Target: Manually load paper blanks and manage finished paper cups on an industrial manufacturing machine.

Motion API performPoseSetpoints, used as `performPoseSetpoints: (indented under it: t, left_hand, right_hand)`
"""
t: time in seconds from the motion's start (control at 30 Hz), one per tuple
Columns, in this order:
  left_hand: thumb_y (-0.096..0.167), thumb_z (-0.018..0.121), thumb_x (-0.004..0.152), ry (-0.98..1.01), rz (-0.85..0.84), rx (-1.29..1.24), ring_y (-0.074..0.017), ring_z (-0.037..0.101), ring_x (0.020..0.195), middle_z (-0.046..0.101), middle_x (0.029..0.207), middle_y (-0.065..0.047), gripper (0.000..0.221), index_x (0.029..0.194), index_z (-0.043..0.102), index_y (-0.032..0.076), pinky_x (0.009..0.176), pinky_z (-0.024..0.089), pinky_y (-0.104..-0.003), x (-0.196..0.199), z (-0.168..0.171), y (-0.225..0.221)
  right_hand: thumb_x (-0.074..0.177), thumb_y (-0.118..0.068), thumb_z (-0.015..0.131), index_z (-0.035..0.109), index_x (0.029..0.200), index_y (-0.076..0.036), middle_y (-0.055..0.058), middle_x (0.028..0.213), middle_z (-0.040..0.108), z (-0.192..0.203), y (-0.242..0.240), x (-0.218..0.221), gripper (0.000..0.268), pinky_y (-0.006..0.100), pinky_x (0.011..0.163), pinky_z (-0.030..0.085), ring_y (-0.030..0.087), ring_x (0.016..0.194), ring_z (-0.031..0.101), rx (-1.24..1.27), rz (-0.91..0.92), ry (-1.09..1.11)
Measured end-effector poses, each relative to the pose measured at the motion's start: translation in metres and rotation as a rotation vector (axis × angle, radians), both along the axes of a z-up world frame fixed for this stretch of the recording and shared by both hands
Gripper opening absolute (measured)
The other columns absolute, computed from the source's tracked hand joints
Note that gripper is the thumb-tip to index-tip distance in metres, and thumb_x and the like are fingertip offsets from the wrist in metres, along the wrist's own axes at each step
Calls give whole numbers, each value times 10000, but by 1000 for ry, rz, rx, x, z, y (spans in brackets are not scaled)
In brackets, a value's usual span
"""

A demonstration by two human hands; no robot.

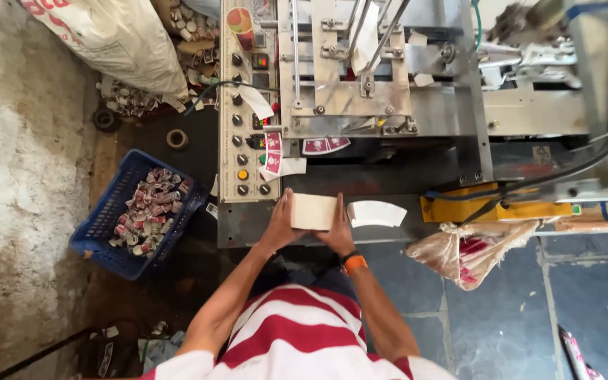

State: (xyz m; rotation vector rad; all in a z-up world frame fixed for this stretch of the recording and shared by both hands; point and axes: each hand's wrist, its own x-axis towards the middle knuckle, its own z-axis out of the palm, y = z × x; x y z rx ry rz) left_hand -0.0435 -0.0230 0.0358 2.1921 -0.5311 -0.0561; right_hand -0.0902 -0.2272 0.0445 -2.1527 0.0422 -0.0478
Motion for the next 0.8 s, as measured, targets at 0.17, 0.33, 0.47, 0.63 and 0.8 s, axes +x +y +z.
performPoseSetpoints:
  t: [0.17,0.33,0.47,0.63,0.8]
  left_hand:
    - [310,954,655,-161,-33,-112,-508,352,1431,328,1546,-366,1227,1531,209,-119,1176,346,-499,10,-21,-2]
    - [279,944,675,-71,-5,-180,-451,447,1447,452,1544,-275,1077,1525,366,-43,1199,393,-469,5,-14,15]
    - [314,987,541,179,-30,-198,-394,521,1304,531,1360,-240,1044,1389,478,-20,1101,430,-445,-7,51,34]
    - [341,980,540,422,80,-301,-311,635,1196,627,1269,-195,1002,1355,512,-4,1013,506,-390,19,179,7]
    - [413,959,679,-121,124,-358,-316,676,1166,675,1263,-180,879,1358,572,11,1001,533,-392,99,298,-51]
  right_hand:
    - [645,-370,946,-5,1607,11,334,1506,429,-10,-4,7,1405,589,1182,263,491,1372,451,-195,1,-125]
    - [681,-335,901,94,1628,8,276,1478,505,14,0,-7,1291,473,1096,472,406,1302,575,31,-73,-1]
    - [624,-284,928,225,1577,28,219,1371,609,57,-4,-25,1224,416,1039,521,317,1233,640,153,-88,18]
    - [607,-231,973,394,1467,30,218,1306,622,175,-18,16,1069,406,994,517,316,1180,628,81,-88,-33]
    - [811,-172,881,386,1500,17,196,1382,615,322,-54,90,870,420,1046,555,294,1227,658,-29,7,-632]
